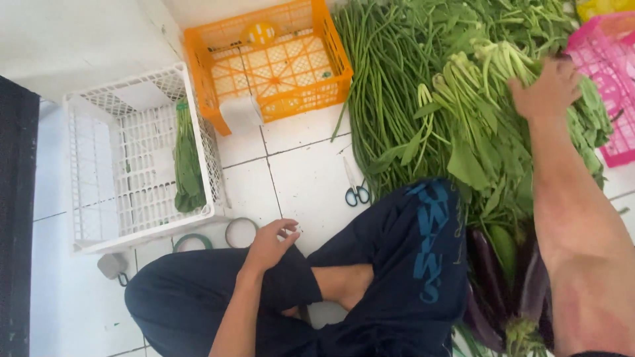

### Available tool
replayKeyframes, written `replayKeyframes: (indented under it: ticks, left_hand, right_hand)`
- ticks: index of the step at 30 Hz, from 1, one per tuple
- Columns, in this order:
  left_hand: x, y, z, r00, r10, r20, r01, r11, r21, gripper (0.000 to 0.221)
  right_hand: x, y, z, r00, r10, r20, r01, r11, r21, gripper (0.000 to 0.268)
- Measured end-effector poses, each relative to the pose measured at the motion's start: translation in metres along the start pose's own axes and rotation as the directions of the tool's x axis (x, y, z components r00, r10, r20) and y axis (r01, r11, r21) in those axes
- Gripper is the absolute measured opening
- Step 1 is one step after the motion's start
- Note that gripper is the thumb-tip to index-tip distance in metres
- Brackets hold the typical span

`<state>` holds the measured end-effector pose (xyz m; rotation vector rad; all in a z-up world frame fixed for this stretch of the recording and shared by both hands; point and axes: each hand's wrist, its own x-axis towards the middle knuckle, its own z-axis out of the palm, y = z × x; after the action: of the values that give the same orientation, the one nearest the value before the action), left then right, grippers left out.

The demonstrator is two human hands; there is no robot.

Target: Bundling leafy greens by wrapping tape around the stems and cutting it with scissors

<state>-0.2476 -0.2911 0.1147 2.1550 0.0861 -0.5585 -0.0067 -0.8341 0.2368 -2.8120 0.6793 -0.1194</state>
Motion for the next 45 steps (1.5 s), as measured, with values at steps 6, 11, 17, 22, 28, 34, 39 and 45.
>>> replayKeyframes:
  ticks: [6, 11, 17, 22, 28, 34, 39, 45]
  left_hand:
    - [0.001, -0.001, 0.003, 0.999, -0.042, 0.032, 0.040, 0.998, 0.054, 0.031]
    - [-0.003, 0.007, 0.002, 0.999, -0.038, 0.020, 0.036, 0.997, 0.069, 0.030]
    - [-0.007, 0.008, 0.002, 0.999, -0.025, 0.038, 0.023, 0.998, 0.058, 0.031]
    - [-0.015, 0.023, -0.005, 0.992, -0.050, 0.115, 0.042, 0.997, 0.069, 0.036]
    - [-0.015, 0.025, -0.009, 0.996, 0.010, 0.092, -0.012, 1.000, 0.026, 0.031]
    - [-0.010, -0.010, 0.001, 0.991, 0.134, 0.026, -0.134, 0.991, 0.022, 0.027]
    - [-0.008, -0.018, -0.003, 0.978, 0.209, 0.022, -0.209, 0.978, 0.008, 0.025]
    - [-0.015, -0.017, -0.008, 0.951, 0.295, -0.092, -0.305, 0.945, -0.122, 0.023]
  right_hand:
    - [0.033, 0.032, 0.037, 0.997, -0.052, -0.048, 0.051, 0.999, -0.017, 0.052]
    - [0.023, 0.038, 0.011, 0.997, -0.046, -0.059, 0.053, 0.993, 0.107, 0.049]
    - [-0.007, 0.066, -0.030, 0.944, -0.271, -0.189, 0.327, 0.849, 0.414, 0.033]
    - [-0.003, 0.082, -0.029, 0.897, -0.363, -0.251, 0.437, 0.812, 0.388, 0.029]
    - [-0.025, 0.084, -0.048, 0.857, -0.388, -0.339, 0.434, 0.898, 0.071, 0.038]
    - [-0.145, -0.079, -0.089, 0.291, -0.714, -0.637, 0.922, 0.387, -0.014, 0.032]
    - [-0.171, -0.168, -0.038, 0.016, -0.641, -0.768, 0.974, 0.183, -0.133, 0.014]
    - [-0.220, -0.212, 0.023, 0.118, -0.738, -0.665, 0.993, 0.071, 0.098, 0.026]
